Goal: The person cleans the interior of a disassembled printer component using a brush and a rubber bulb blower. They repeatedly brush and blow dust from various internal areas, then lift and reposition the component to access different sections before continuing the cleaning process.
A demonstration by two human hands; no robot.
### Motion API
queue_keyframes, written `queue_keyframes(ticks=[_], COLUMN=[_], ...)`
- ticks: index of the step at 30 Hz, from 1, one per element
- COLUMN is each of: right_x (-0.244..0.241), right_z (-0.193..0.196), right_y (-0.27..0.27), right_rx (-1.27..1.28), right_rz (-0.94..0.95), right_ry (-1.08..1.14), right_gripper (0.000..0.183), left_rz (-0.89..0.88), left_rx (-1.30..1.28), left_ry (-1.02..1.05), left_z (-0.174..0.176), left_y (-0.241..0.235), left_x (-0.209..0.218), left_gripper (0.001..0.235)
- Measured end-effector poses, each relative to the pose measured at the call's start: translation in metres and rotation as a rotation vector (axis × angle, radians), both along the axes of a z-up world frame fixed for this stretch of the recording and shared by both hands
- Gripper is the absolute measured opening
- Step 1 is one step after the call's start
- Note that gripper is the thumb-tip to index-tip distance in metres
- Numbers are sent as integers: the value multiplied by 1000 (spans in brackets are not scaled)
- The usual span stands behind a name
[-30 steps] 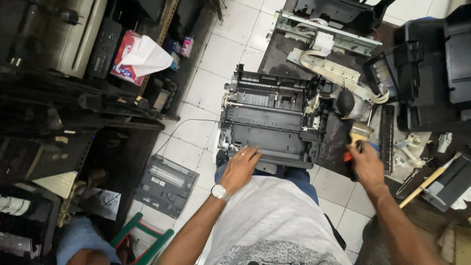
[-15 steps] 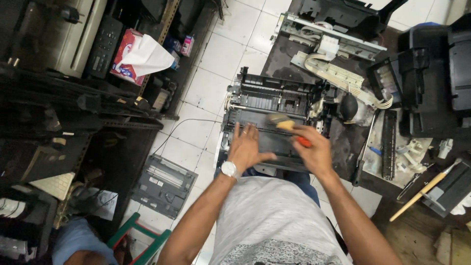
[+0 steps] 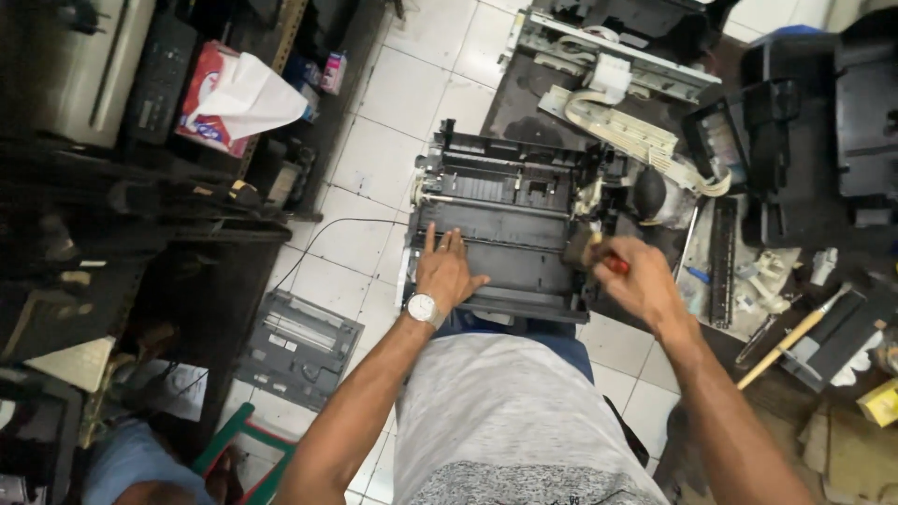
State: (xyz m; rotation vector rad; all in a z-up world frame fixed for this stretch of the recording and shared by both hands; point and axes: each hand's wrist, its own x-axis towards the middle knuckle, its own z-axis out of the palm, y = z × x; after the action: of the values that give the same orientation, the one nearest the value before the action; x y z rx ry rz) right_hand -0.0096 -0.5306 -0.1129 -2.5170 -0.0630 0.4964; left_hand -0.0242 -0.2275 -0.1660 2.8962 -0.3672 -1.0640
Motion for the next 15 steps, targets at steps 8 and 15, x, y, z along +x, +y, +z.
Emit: queue_keyframes(ticks=[8,15], right_x=[-12,2], right_z=[-30,-19], right_y=[31,72], right_rx=[185,229], right_rz=[-3,-86], right_ry=[55,23], right_gripper=[17,19], left_rz=[-6,65], left_rx=[42,-77], left_ry=[62,-12], left_z=[24,31], left_y=[-10,-23], left_x=[0,-18], left_gripper=[89,82])
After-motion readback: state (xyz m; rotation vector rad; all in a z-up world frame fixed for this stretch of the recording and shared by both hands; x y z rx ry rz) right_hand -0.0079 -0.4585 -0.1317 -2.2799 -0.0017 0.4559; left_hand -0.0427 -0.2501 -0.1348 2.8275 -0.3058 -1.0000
